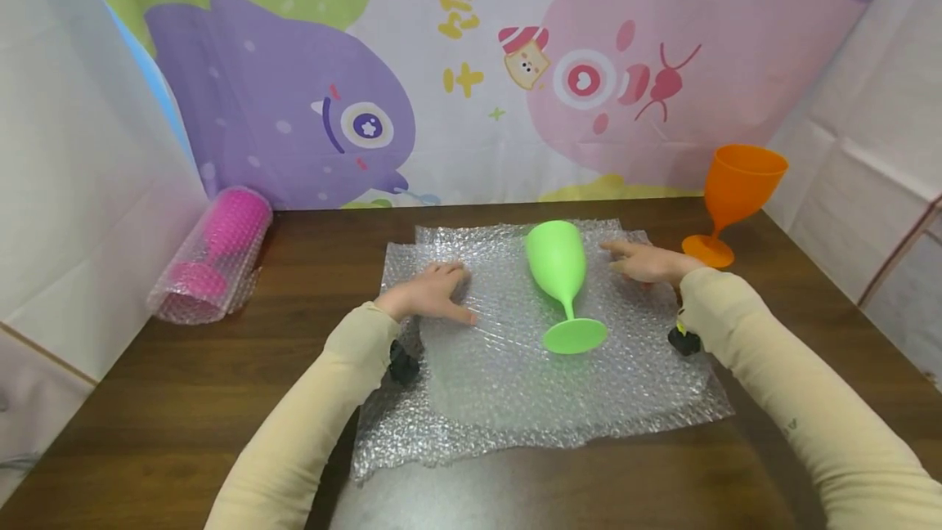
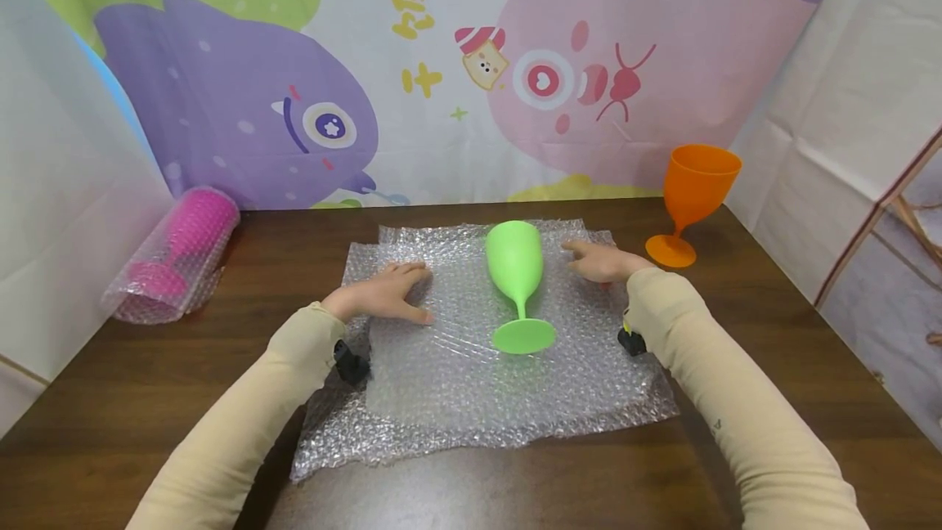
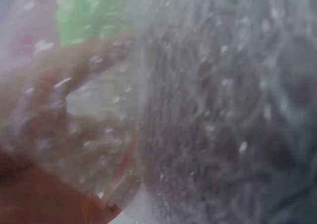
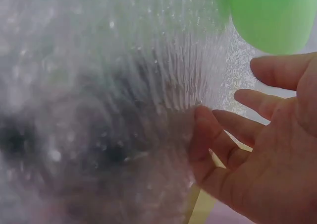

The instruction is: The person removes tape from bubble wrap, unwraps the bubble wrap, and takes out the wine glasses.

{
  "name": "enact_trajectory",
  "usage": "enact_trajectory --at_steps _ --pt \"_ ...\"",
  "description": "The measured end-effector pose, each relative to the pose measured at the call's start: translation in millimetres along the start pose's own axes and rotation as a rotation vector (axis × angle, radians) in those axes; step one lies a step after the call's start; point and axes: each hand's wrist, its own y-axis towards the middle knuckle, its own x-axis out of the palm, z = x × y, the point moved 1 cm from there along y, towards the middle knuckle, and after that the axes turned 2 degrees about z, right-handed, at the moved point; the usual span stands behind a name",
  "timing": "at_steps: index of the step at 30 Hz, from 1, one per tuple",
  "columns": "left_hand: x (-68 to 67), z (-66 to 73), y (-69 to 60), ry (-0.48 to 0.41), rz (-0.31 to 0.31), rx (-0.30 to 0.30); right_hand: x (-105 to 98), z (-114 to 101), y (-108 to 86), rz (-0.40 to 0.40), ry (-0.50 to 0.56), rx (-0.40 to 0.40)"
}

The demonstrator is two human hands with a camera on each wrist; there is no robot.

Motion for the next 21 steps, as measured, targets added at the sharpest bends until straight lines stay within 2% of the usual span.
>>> enact_trajectory --at_steps 3,6,16,21 --pt "-2.5 -1.4 -2.7 0.003 -0.050 0.026 1 1 1.1 0.024 -0.003 -0.003" --pt "-2.4 -1.7 -4.0 0.011 -0.069 0.045 2 2 2.1 0.039 0.003 -0.006" --pt "-0.7 7.3 -10.3 0.124 0.007 -0.028 6 -6 -1.2 0.141 -0.083 -0.041" --pt "0.0 11.3 -12.7 0.149 0.025 -0.048 3 -9 -5.3 0.117 -0.080 0.011"
